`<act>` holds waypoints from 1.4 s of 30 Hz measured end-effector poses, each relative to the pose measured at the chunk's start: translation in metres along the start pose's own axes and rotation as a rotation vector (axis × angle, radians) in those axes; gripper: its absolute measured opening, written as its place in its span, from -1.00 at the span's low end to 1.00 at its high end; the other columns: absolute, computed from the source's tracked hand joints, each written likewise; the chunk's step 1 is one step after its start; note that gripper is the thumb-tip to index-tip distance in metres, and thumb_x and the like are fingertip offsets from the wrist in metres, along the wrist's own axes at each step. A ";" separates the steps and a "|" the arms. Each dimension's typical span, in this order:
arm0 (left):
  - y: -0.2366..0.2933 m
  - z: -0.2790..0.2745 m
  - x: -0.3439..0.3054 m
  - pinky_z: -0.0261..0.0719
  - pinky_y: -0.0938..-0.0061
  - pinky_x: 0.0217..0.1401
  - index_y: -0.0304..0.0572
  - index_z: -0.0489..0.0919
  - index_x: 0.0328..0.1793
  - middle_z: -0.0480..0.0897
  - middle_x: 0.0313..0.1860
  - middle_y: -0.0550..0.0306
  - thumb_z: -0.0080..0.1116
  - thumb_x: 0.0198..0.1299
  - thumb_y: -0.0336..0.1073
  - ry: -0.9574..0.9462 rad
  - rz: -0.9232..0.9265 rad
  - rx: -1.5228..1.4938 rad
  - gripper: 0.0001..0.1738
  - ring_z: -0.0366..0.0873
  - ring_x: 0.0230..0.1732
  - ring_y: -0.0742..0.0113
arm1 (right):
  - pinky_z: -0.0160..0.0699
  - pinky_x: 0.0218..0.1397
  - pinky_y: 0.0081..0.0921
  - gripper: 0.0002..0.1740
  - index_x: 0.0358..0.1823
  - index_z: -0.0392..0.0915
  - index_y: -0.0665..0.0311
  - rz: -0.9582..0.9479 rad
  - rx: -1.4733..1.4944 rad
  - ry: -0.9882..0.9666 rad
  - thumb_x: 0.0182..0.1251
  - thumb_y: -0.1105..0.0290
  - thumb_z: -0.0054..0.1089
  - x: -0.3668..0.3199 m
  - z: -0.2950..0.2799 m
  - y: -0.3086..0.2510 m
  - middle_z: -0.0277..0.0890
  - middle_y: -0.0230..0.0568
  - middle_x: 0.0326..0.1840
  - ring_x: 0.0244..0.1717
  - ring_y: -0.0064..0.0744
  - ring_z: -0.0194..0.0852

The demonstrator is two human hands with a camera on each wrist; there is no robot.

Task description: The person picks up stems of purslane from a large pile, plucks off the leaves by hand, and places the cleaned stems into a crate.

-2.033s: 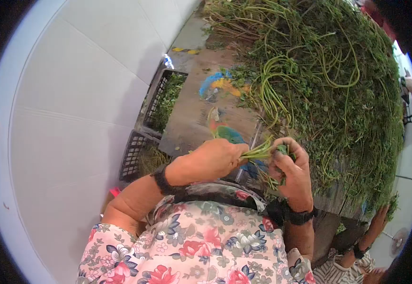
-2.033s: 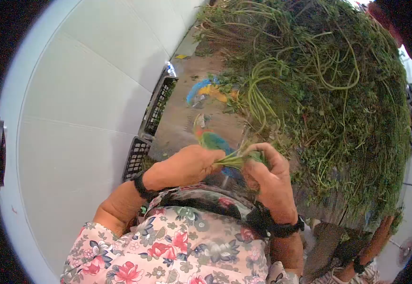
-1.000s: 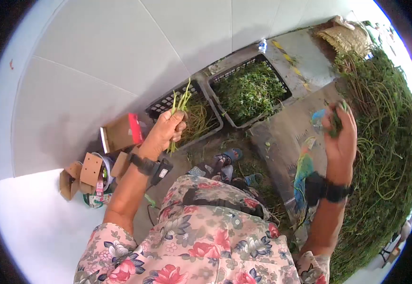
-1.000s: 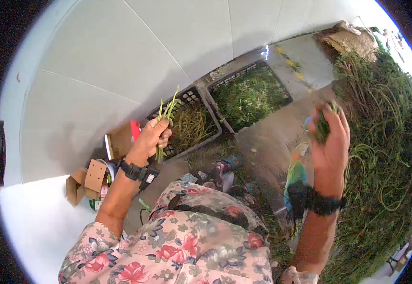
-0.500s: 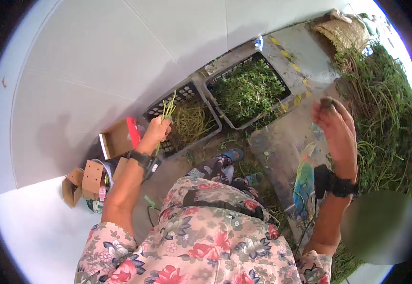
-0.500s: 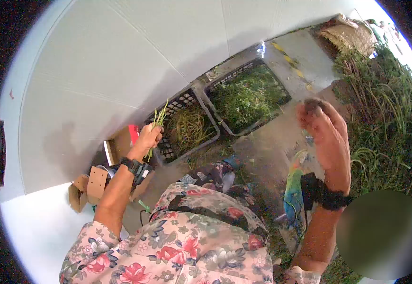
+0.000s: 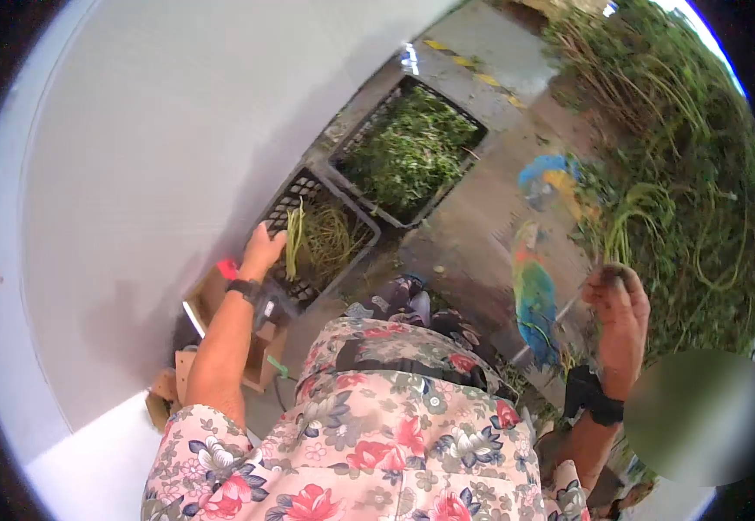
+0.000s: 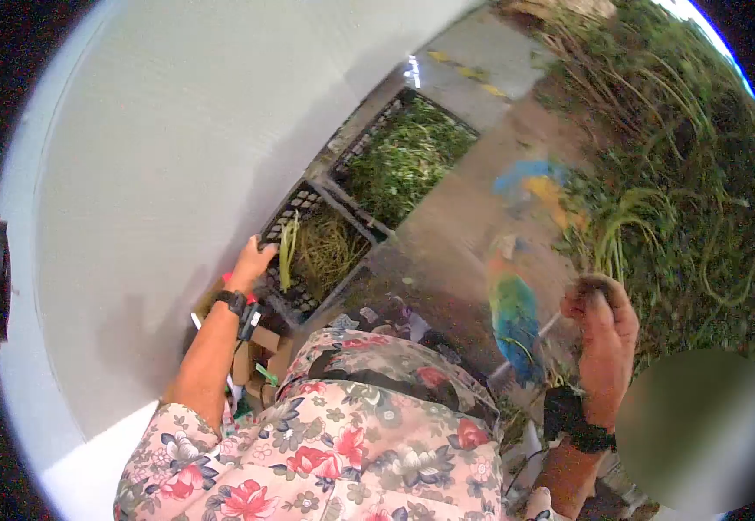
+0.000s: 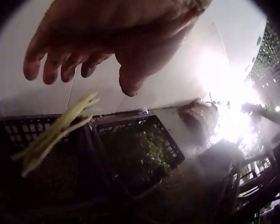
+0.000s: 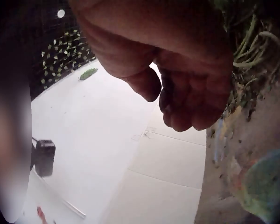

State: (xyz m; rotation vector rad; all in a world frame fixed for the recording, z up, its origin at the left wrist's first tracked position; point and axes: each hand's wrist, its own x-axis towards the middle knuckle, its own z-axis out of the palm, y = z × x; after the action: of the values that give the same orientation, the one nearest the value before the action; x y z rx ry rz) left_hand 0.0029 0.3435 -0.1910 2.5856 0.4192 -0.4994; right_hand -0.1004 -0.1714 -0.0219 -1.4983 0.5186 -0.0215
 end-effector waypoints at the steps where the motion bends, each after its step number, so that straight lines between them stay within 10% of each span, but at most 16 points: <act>1: -0.016 0.011 0.015 0.38 0.23 0.09 -0.41 0.41 0.06 0.53 -0.04 -0.29 0.07 0.02 -0.07 0.037 0.050 -0.050 -0.42 0.46 0.04 -0.12 | 0.46 -0.07 -0.46 -0.76 -0.09 0.44 0.36 -0.006 -0.168 0.020 0.26 0.42 0.00 -0.005 0.000 -0.001 0.51 -0.21 -0.24 -0.22 -0.40 0.48; 8: 0.131 -0.019 0.013 0.46 0.65 -0.30 -0.27 0.52 -0.19 0.57 -0.36 0.23 -0.05 0.22 -0.35 -0.024 0.384 -0.647 -0.83 0.49 -0.38 0.57 | 0.17 0.23 -0.15 -0.45 -0.03 0.43 0.15 -0.423 -1.043 0.002 -0.19 0.43 0.31 -0.062 0.029 0.019 0.28 -0.06 0.11 0.19 0.02 0.16; 15: 0.282 0.012 -0.089 0.44 0.57 -0.16 -0.26 0.52 -0.20 0.58 -0.30 0.20 -0.04 0.24 -0.37 -0.192 0.761 -0.505 -0.86 0.51 -0.27 0.43 | -0.01 0.29 -0.03 -0.43 -0.02 0.39 0.10 -0.372 -1.137 0.192 -0.20 0.43 0.29 -0.081 -0.010 0.093 0.24 -0.16 0.16 0.26 -0.06 0.07; 23: 0.299 0.078 -0.100 0.40 0.31 0.00 -0.26 0.53 -0.34 0.56 -0.29 -0.01 0.05 -0.03 -0.54 -0.147 1.377 -0.181 -0.89 0.47 -0.17 0.02 | 0.08 0.27 -0.09 -0.63 -0.09 0.43 0.18 -0.131 -1.228 0.748 -0.02 0.55 0.04 -0.149 -0.087 0.129 0.35 -0.18 0.08 0.20 -0.02 0.19; 31: 0.304 0.082 -0.100 0.40 0.30 -0.05 -0.23 0.52 -0.40 0.56 -0.35 0.03 0.07 -0.04 -0.52 -0.119 1.380 -0.172 -0.94 0.48 -0.21 0.04 | 0.30 0.16 -0.23 -0.53 0.00 0.39 0.21 -0.337 -1.021 0.853 -0.05 0.51 0.16 -0.123 -0.122 0.105 0.38 -0.10 0.06 0.11 0.05 0.28; 42: 0.302 0.083 -0.100 0.42 0.30 -0.06 -0.22 0.52 -0.40 0.56 -0.33 0.03 0.08 -0.05 -0.51 -0.094 1.370 -0.191 -0.93 0.49 -0.20 0.04 | 0.47 -0.09 -0.25 -0.57 -0.04 0.40 0.23 0.178 -1.279 0.835 0.00 0.32 0.20 -0.124 -0.167 0.096 0.46 -0.08 -0.13 -0.06 -0.09 0.43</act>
State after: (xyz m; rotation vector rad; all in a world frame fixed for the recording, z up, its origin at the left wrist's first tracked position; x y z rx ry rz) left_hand 0.0043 0.0273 -0.1006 2.0188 -1.2012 -0.0479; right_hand -0.2968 -0.2786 -0.0716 -2.6772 1.5198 -0.2160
